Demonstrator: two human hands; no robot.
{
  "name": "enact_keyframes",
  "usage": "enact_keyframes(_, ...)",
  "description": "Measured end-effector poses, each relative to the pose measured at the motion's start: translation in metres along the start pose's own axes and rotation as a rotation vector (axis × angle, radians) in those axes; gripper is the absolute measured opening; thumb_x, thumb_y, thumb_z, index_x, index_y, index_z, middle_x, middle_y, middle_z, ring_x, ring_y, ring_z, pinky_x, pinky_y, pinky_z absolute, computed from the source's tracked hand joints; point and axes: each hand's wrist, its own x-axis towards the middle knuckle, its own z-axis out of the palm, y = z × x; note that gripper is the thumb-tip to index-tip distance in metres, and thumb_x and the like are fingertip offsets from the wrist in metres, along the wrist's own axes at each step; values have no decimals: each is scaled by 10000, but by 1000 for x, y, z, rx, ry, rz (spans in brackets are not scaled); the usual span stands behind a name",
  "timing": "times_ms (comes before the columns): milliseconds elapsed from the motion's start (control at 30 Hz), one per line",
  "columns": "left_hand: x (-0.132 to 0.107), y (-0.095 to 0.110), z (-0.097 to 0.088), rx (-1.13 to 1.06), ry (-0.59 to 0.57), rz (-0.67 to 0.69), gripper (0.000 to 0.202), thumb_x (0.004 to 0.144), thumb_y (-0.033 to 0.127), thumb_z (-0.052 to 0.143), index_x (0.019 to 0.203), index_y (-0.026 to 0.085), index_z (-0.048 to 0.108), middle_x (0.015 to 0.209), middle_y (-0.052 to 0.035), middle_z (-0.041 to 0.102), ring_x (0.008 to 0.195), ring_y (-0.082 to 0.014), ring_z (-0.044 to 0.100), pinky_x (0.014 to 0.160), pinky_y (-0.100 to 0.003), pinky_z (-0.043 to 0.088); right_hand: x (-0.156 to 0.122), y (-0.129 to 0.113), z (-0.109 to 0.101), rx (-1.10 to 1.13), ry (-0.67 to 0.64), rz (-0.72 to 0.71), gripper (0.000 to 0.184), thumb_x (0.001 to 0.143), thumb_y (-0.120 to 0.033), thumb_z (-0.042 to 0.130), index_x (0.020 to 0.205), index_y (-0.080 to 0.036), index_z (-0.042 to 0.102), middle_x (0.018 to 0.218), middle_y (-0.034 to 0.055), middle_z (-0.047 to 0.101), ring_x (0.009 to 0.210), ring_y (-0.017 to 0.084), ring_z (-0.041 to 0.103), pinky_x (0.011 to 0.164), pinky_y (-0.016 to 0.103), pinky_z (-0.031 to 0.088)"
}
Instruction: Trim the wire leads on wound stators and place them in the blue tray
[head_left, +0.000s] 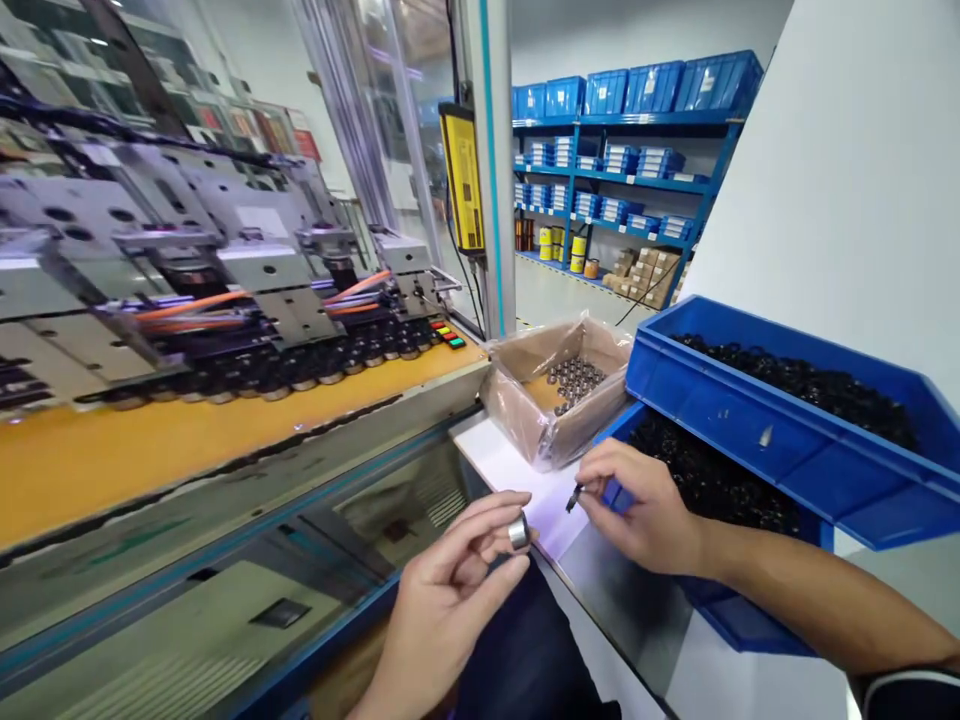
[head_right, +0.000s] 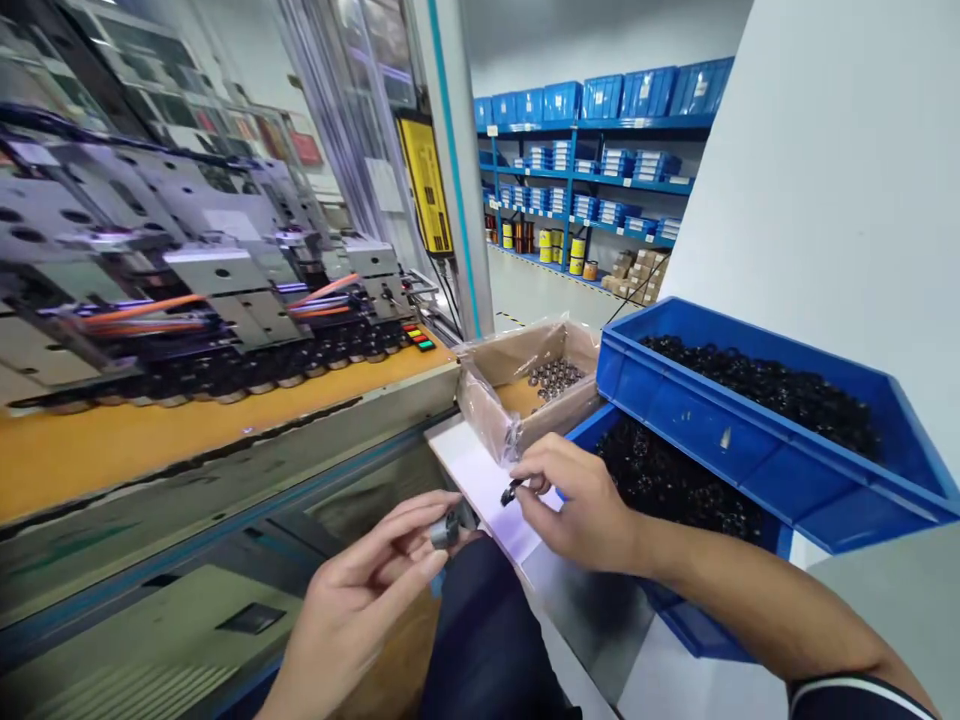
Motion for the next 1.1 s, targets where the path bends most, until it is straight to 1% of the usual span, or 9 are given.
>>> enact_keyframes(133, -8, -1, 8, -35, -37, 40, 169, 730, 135, 800, 861, 241, 799, 1001, -77, 793, 857, -194, 769, 735, -203, 603, -9, -11, 11, 79, 11, -55, 124, 857, -62, 590, 930, -161, 603, 804, 39, 619, 727, 127, 580, 660, 252, 507)
enact_keyframes(200, -11, -4, 12, 3, 1, 64, 249, 698, 106, 819, 900, 251, 799, 947, -56, 804, 827, -169, 770, 738, -167, 592, -13, -11, 10, 89, -19, -84, 110, 870, -74, 591, 941, -157, 603, 822, 52, 633, 753, 134, 600, 680, 261, 522)
enact_keyframes(367, -12, -6, 17, 86, -22, 89, 319, 682, 90, 829, 940, 276, 794, 968, -31, 810, 891, -167, 769, 790, -161, 590, -17, -11, 7, 107, -51, -110, 92, 887, -94, 584, 959, -145, 607, 877, 80, 637, 784, 137, 611, 691, 258, 544)
enact_keyframes(533, -14, -6, 15, 92, -107, 16, 262, 737, 82, 787, 911, 278, 779, 1089, -36, 773, 785, -120, 752, 654, -132, 581, -18, -9, 7, 122, -74, -122, 83, 898, -89, 572, 950, -134, 618, 892, 94, 631, 815, 138, 613, 706, 253, 551)
enact_keyframes(633, -16, -5, 16, 50, -92, 15, 212, 729, 85, 793, 853, 257, 780, 1042, -41, 764, 848, -146, 750, 702, -166, 599, -18, -6, 8, 129, -80, -127, 70, 899, -87, 580, 941, -126, 621, 886, 102, 634, 820, 141, 613, 707, 256, 551)
enact_keyframes(767, -18, -6, 18, 80, -28, -11, 340, 677, 81, 832, 950, 278, 784, 1024, -19, 782, 909, -159, 762, 792, -178, 608, -19, -4, 9, 172, -74, -143, 79, 893, -65, 583, 936, -124, 612, 876, 99, 628, 813, 138, 609, 711, 252, 554)
enact_keyframes(933, -17, -8, 21, 5, -21, -118, 334, 645, 87, 853, 919, 269, 795, 1010, -12, 814, 829, -164, 783, 786, -195, 622, -21, -3, 11, 192, -88, -155, 96, 902, -70, 565, 965, -134, 596, 899, 87, 612, 821, 128, 605, 723, 240, 559)
enact_keyframes(1033, -16, -4, 29, -88, -58, -264, 312, 645, 125, 865, 930, 231, 793, 859, -22, 825, 733, -175, 784, 729, -217, 638, -22, -4, 13, 190, -101, -161, 88, 914, -88, 555, 978, -140, 586, 909, 81, 605, 818, 122, 603, 724, 232, 560)
enact_keyframes(1100, -16, 0, 36, -152, -29, -345, 318, 620, 171, 889, 921, 207, 792, 766, -20, 814, 704, -188, 781, 714, -237, 644, -22, -4, 13, 189, -96, -158, 82, 916, -95, 562, 981, -140, 585, 908, 80, 601, 817, 122, 602, 721, 228, 557)
